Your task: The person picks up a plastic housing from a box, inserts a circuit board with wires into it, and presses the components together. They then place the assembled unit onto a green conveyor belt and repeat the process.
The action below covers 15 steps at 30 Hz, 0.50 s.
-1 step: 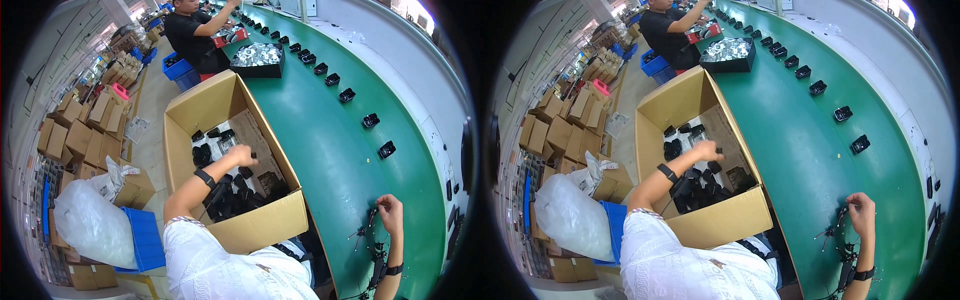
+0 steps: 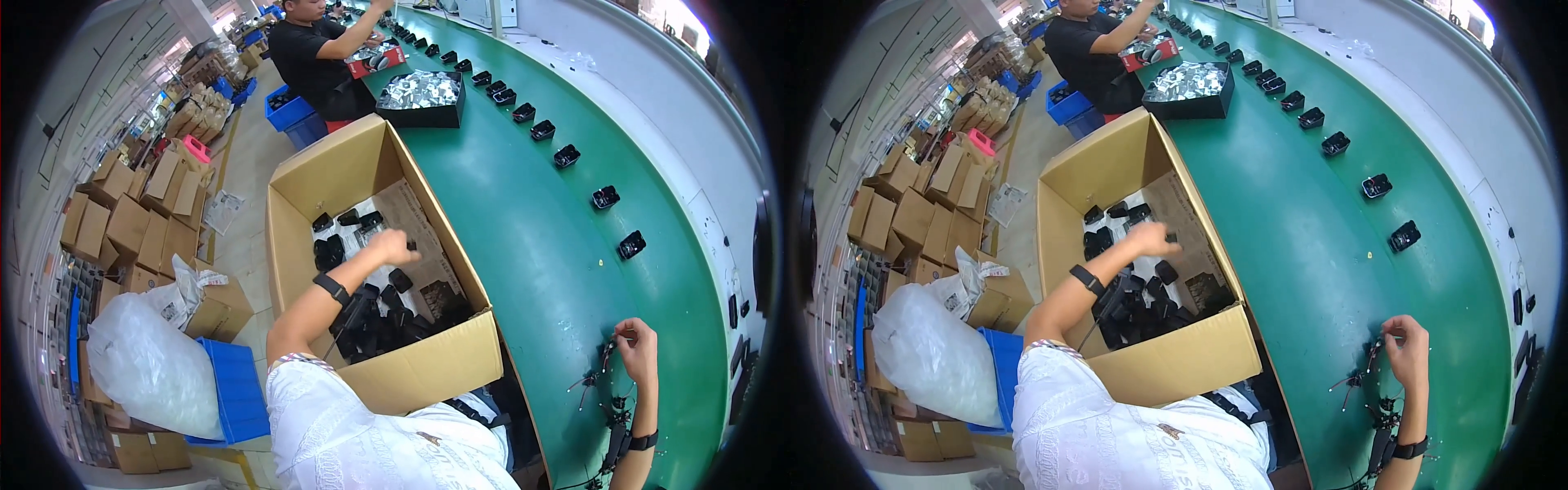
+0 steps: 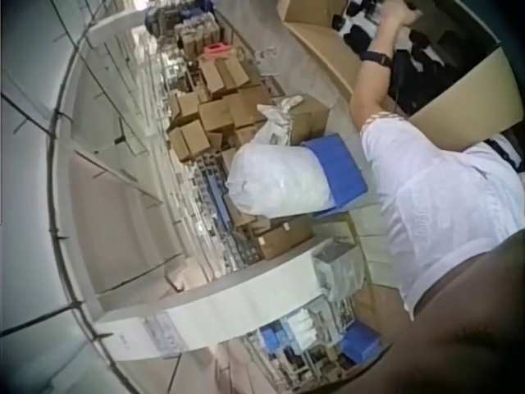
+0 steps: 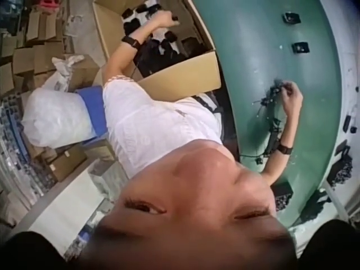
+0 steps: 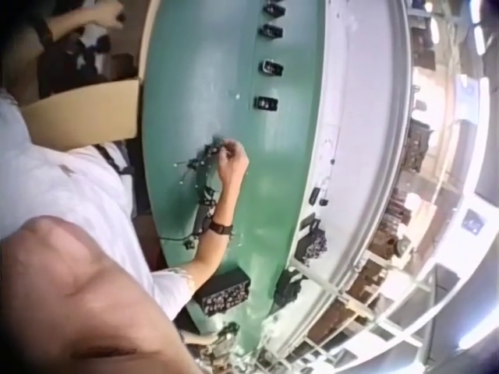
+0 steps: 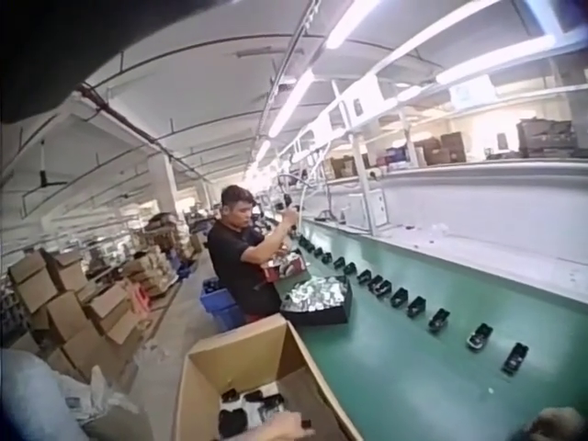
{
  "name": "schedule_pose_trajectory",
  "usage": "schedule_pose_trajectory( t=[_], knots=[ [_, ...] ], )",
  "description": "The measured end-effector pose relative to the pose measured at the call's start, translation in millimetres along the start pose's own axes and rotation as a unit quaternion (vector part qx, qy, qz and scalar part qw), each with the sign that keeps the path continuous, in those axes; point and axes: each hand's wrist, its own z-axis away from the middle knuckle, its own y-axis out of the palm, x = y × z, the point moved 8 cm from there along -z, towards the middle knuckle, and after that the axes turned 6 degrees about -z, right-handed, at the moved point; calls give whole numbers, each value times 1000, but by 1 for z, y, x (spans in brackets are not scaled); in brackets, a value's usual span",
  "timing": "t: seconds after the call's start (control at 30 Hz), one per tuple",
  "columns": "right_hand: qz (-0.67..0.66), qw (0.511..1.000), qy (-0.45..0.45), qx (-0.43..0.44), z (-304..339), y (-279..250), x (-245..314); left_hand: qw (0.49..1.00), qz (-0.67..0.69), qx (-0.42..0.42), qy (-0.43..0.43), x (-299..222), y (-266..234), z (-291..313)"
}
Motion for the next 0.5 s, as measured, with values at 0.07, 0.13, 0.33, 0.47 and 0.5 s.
schedule_pose_trajectory(
  t=[0.07,0.13,0.33,0.47,0.5],
  knots=[
    [22,1000,8,-4,4,1,2,993,58,-94,-44,17,-36,-1],
    [84,996,-28,33,11,10,24,984,91,-132,-81,25,-64,-1],
    [155,987,-49,2,39,17,49,918,269,-291,26,-24,-149,3],
    [135,988,-64,28,38,24,47,878,325,-283,210,-137,-195,0],
    [131,988,-76,26,38,24,49,871,321,-271,255,-171,-200,-2]
  ],
)
